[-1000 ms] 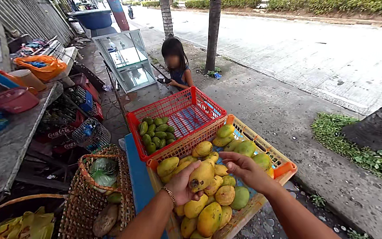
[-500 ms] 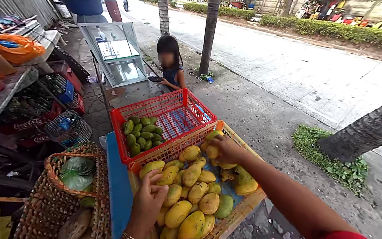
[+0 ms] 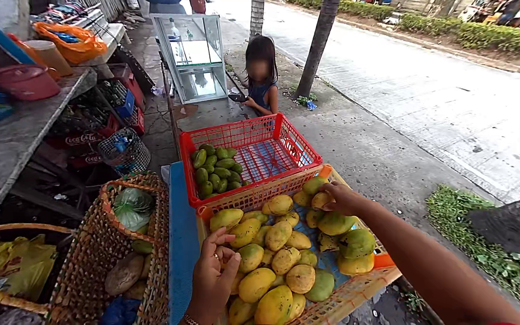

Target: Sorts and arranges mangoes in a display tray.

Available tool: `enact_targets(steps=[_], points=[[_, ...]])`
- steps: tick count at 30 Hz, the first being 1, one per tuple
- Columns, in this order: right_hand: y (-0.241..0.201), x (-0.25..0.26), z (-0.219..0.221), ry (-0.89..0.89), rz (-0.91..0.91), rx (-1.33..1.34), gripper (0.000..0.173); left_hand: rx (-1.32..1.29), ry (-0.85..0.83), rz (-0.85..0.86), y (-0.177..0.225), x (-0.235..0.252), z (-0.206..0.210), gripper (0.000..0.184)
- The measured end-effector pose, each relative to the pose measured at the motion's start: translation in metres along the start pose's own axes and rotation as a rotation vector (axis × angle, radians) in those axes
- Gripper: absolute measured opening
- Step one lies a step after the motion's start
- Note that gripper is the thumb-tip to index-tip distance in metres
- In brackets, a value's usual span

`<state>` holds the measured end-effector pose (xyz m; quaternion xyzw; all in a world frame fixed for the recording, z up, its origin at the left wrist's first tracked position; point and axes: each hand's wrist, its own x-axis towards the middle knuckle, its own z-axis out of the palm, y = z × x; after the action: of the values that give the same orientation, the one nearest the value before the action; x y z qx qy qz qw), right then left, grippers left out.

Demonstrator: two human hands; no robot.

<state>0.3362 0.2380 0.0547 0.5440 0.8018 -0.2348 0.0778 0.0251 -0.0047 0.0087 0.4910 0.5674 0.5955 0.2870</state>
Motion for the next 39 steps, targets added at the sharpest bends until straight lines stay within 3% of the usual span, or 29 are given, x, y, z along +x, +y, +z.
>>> enact_targets(steps=[6, 8, 15, 21, 25, 29, 34, 39], points=[[0.024, -0.017, 0.021, 0.345, -0.268, -0.121, 0.04, -0.179, 0.074, 0.025, -0.002, 0.0, 0.0, 0.056], [0.025, -0.017, 0.024, 0.439, -0.257, -0.128, 0.034, -0.227, 0.122, 0.047, -0.007, -0.001, -0.001, 0.055], [0.004, -0.022, 0.018, 0.27, 0.0, -0.116, 0.034, -0.249, 0.171, 0.002, -0.009, -0.001, -0.005, 0.055], [-0.067, -0.038, 0.046, 0.269, -0.3, 0.062, 0.03, -0.367, 0.211, -0.036, -0.008, 0.002, -0.007, 0.046], [-0.116, -0.031, 0.068, -0.063, -0.324, 0.151, 0.045, -0.485, 0.252, -0.132, -0.005, 0.004, -0.011, 0.046], [-0.126, -0.019, 0.093, -0.225, -0.207, 0.097, 0.064, -0.453, 0.272, -0.161, -0.001, 0.006, -0.009, 0.047], [-0.118, -0.014, 0.105, -0.146, -0.206, 0.179, 0.062, -0.345, 0.236, -0.121, -0.003, 0.005, -0.009, 0.055], [-0.104, -0.018, 0.09, 0.025, -0.098, 0.511, 0.058, -0.301, 0.181, -0.053, -0.007, 0.003, -0.009, 0.056]])
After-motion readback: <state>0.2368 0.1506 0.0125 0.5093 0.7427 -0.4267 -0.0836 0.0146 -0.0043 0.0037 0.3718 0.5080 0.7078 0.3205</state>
